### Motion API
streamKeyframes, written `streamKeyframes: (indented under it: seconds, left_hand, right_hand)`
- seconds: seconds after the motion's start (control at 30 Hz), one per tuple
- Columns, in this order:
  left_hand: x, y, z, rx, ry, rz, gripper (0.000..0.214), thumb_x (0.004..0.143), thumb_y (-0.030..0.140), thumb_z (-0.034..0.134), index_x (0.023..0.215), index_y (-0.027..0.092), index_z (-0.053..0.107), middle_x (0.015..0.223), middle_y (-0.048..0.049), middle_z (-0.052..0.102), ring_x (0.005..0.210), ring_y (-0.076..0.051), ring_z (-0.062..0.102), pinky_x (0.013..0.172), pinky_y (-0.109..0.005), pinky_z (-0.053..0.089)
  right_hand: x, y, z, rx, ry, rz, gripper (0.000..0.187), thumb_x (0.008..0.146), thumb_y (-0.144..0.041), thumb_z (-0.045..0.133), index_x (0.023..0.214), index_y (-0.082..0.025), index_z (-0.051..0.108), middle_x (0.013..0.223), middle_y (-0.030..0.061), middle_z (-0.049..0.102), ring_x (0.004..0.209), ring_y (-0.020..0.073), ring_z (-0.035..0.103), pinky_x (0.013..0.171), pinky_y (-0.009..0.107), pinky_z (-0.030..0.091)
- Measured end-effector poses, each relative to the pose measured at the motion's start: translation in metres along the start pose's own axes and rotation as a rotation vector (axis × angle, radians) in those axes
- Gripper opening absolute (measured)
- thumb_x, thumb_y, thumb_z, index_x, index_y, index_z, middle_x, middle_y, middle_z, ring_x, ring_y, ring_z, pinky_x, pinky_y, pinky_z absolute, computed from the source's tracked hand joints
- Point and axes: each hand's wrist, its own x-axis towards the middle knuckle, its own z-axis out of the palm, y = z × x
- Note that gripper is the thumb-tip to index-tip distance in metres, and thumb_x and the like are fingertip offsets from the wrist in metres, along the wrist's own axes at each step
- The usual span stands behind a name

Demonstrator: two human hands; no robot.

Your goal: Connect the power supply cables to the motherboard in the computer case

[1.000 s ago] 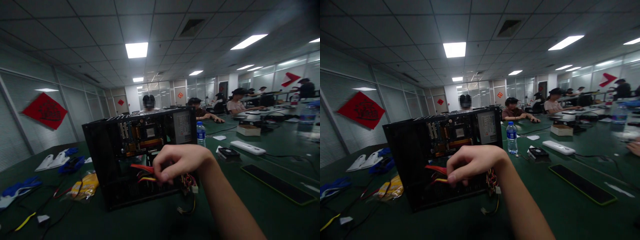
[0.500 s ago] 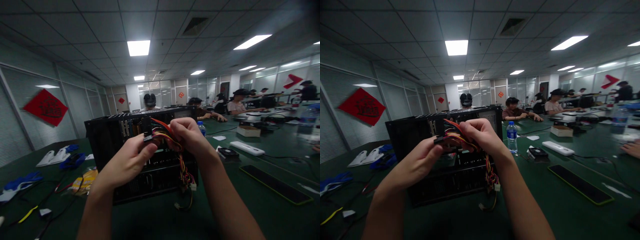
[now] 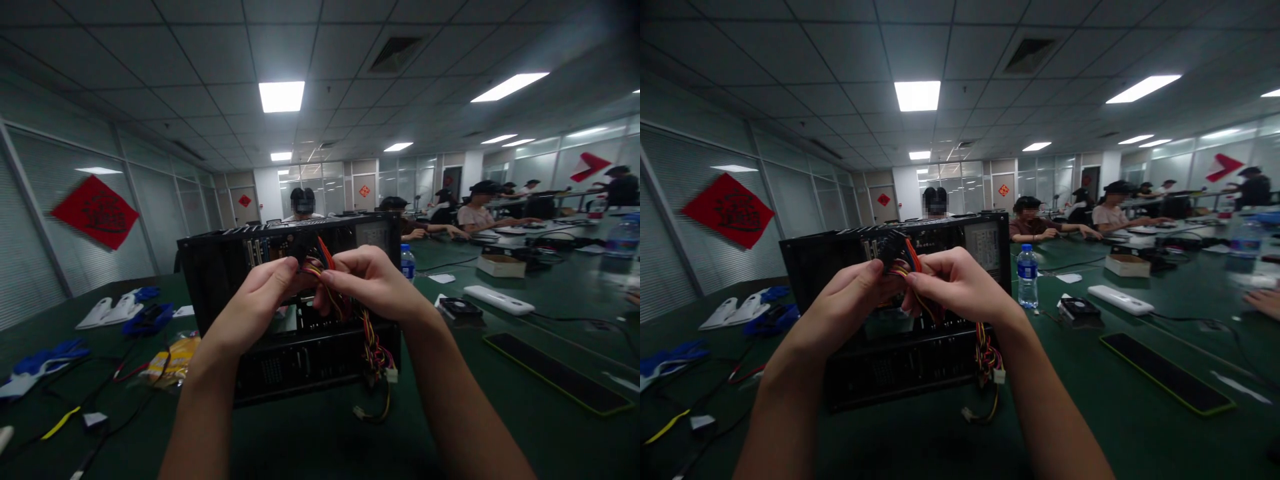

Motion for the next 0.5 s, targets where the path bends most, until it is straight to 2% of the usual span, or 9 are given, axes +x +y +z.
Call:
streamKeyframes:
  seconds: [0.23, 0.33, 0.43, 0.5]
  left_hand:
    - [0.004, 0.001, 0.009, -0.141, 0.012, 0.036, 0.038, 0.102, 0.037, 0.050, 0.110, 0.004, 0.066, 0.094, -0.0129, 0.073, 0.087, -0.022, 0.070, 0.070, -0.029, 0.054]
    - [0.009, -0.001, 0.019, -0.216, 0.078, 0.037, 0.039, 0.101, 0.037, 0.051, 0.112, 0.004, 0.066, 0.096, -0.0151, 0.073, 0.074, -0.019, 0.068, 0.065, -0.028, 0.053]
    - [0.017, -0.002, 0.033, -0.309, 0.159, 0.052, 0.041, 0.101, 0.040, 0.048, 0.119, 0.007, 0.065, 0.106, -0.0170, 0.073, 0.057, -0.013, 0.059, 0.052, -0.025, 0.050]
    - [0.023, -0.002, 0.042, -0.354, 0.237, 0.088, 0.041, 0.102, 0.040, 0.044, 0.126, 0.011, 0.062, 0.114, -0.0164, 0.071, 0.057, -0.012, 0.059, 0.044, -0.021, 0.044]
  right_hand:
    - [0.003, 0.004, 0.000, 0.103, -0.019, -0.040, 0.031, 0.096, -0.036, 0.061, 0.080, -0.010, 0.069, 0.075, 0.0069, 0.073, 0.064, 0.0133, 0.069, 0.060, 0.023, 0.056]
    - [0.003, 0.006, -0.003, 0.157, -0.008, -0.037, 0.032, 0.095, -0.037, 0.063, 0.077, -0.011, 0.066, 0.074, 0.0069, 0.073, 0.062, 0.0133, 0.069, 0.057, 0.022, 0.056]
    - [0.003, 0.008, -0.005, 0.188, 0.003, -0.013, 0.032, 0.095, -0.038, 0.063, 0.076, -0.012, 0.065, 0.073, 0.0074, 0.073, 0.062, 0.0145, 0.070, 0.055, 0.023, 0.055]
    - [0.004, 0.009, -0.004, 0.183, 0.013, -0.021, 0.034, 0.095, -0.040, 0.063, 0.075, -0.012, 0.065, 0.073, 0.0073, 0.073, 0.062, 0.0150, 0.069, 0.055, 0.023, 0.055]
